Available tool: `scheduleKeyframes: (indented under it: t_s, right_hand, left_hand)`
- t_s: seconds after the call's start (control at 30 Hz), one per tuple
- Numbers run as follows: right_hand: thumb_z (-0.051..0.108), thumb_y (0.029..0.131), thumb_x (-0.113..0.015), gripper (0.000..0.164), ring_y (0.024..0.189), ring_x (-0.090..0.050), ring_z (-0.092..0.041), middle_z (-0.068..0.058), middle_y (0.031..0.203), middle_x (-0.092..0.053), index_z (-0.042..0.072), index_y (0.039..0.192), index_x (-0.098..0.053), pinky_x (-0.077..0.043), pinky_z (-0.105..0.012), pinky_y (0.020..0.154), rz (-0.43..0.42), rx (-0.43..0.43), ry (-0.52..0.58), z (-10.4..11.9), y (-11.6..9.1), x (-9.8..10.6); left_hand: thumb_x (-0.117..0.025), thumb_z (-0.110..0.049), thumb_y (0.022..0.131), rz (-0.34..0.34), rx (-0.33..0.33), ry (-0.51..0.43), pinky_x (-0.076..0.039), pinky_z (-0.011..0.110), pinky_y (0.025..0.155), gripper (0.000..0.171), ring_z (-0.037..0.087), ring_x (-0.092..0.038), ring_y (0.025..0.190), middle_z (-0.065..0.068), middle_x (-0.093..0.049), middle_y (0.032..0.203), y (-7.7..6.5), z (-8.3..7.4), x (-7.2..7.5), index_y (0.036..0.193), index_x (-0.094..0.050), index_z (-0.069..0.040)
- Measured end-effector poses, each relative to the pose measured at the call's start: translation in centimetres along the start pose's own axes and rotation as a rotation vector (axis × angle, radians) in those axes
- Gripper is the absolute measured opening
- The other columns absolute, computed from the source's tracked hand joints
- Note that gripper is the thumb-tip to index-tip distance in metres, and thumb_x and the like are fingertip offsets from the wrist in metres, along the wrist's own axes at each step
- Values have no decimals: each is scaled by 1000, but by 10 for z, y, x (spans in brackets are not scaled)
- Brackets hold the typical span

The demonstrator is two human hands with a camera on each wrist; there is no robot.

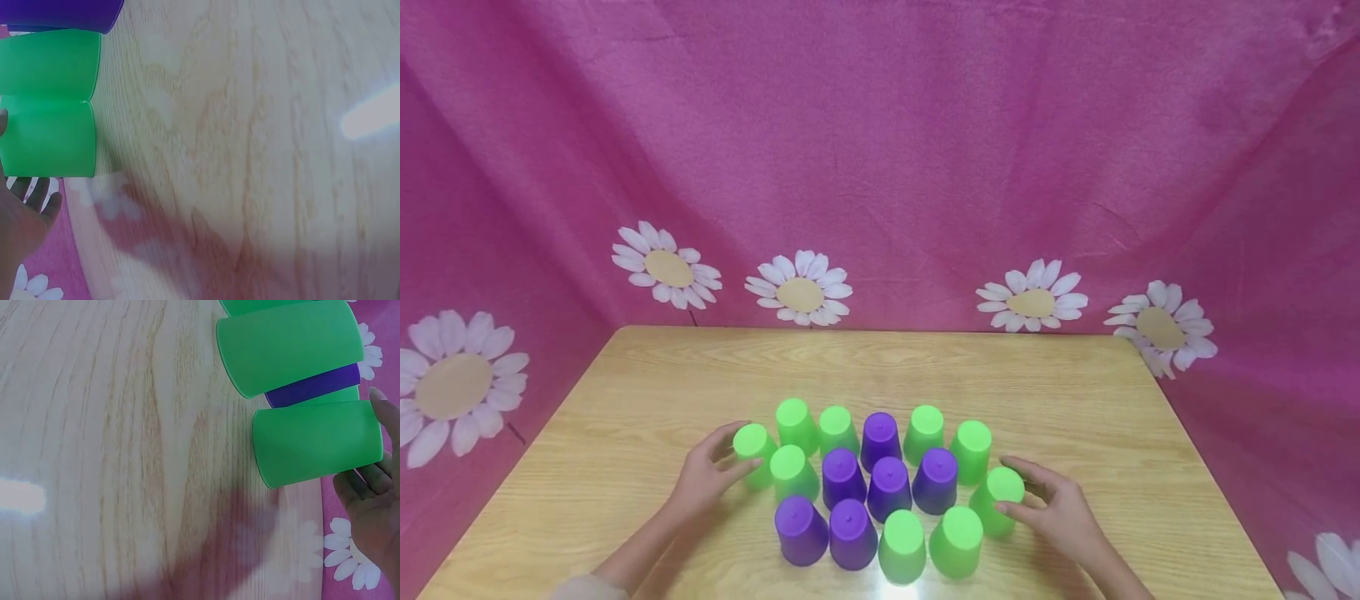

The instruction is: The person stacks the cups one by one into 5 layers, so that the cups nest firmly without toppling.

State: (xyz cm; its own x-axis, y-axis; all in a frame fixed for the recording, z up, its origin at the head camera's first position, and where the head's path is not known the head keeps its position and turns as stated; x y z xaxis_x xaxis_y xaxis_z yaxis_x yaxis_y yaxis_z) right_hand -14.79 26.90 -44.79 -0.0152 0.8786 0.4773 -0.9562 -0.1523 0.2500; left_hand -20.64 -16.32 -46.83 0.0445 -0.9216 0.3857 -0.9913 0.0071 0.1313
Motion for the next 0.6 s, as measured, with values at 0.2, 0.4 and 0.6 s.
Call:
scheduleKeyframes:
  t_s: [0.2, 0.4, 0.6]
  right_hand:
    - [-2, 73, -73, 47, 99, -52, 16, 30, 109, -57, -14, 115, -56, -43, -2, 81, -15, -7, 12, -2, -1, -1]
    - [-4, 72, -73, 48, 98, -52, 16, 31, 107, -57, -16, 115, -55, -43, -1, 80, -33, -5, 22, -1, -3, -1]
    - [-4, 71, -73, 50, 97, -52, 16, 31, 108, -55, -16, 116, -54, -44, -1, 80, -39, -18, 21, -2, -4, -2]
  left_hand:
    - [-75, -5, 75, -8, 1, -1, -50, 43, 94, 52, 34, -58, 108, 19, -60, 119, -1, 0, 0, 122, -54, 2]
    - [-74, -4, 75, -7, 7, -14, -50, 44, 93, 52, 35, -59, 107, 20, -60, 118, 1, -1, 1, 123, -54, 2]
    - [-73, -4, 76, -5, 31, -23, -50, 43, 94, 52, 36, -58, 109, 20, -59, 121, 5, -3, 5, 125, -53, 1]
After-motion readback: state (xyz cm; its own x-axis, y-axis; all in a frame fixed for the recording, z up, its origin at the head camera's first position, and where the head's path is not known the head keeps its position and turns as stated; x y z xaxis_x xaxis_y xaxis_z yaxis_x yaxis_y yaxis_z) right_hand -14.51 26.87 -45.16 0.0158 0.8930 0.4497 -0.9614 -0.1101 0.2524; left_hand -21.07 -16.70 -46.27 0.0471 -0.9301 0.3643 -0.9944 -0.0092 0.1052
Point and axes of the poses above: each hand's wrist, its own y-axis towards the middle knuckle, its own x-axis out of the back of the hand, z = x × y, the point moved 6 cm from there along y, towards the middle knuckle
